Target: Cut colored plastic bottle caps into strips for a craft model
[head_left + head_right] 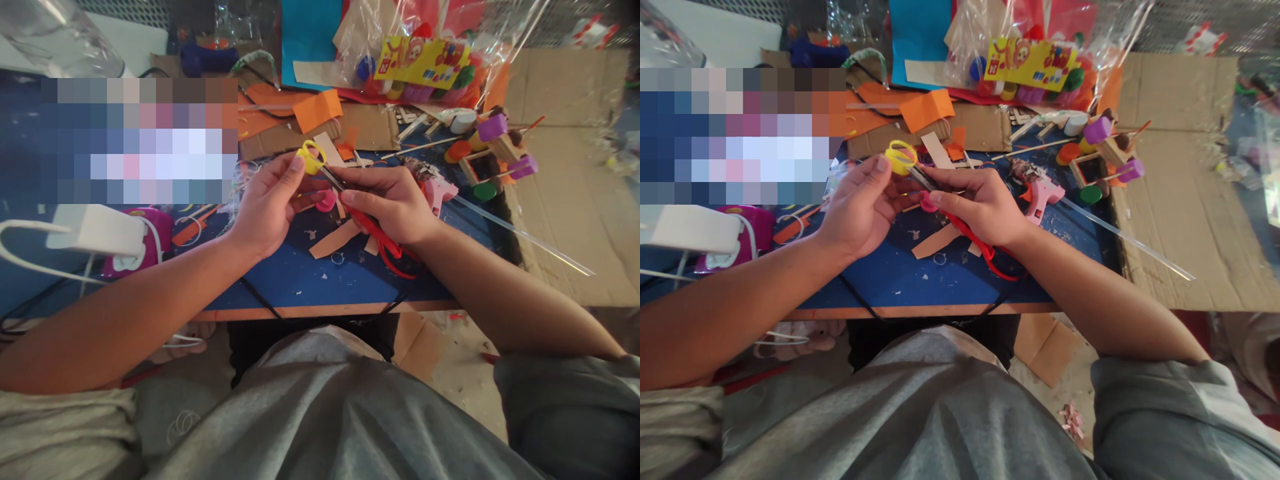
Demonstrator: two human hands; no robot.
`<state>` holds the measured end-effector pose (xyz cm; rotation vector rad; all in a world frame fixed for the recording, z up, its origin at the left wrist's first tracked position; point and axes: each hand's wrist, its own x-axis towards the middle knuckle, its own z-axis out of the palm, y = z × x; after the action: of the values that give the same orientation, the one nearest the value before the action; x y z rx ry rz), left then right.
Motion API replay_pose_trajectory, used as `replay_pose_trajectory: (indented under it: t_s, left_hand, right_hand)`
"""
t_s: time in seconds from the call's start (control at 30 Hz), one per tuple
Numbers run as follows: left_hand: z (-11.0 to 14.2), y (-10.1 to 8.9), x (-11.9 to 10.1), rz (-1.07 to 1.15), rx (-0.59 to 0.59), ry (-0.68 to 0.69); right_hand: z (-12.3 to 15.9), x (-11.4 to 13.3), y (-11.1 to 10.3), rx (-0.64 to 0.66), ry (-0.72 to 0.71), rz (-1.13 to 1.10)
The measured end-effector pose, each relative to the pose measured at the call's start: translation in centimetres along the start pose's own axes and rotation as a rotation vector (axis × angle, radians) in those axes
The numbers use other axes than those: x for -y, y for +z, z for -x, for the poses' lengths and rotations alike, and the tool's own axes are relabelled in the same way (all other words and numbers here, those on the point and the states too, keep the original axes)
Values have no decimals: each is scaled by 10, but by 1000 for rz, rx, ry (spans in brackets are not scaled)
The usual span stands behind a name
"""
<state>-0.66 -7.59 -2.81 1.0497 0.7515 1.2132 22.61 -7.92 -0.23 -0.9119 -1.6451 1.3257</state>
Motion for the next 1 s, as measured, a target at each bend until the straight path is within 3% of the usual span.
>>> replay_pose_trajectory:
  t_s: [0.13, 0.33, 0.7, 1.0]
  left_hand:
    - [0, 1, -2, 12, -4, 21]
    - [-2, 1, 1, -204, -199, 184]
    - [-8, -15, 10, -246, -134, 330]
    - [-9, -17, 13, -219, -128, 325]
  right_hand:
    - [0, 1, -1, -2, 3, 4]
    - [-1, -3, -3, -13, -5, 27]
    - [-3, -4, -3, -36, -14, -10]
    - [-2, -3, -2, -9, -30, -13]
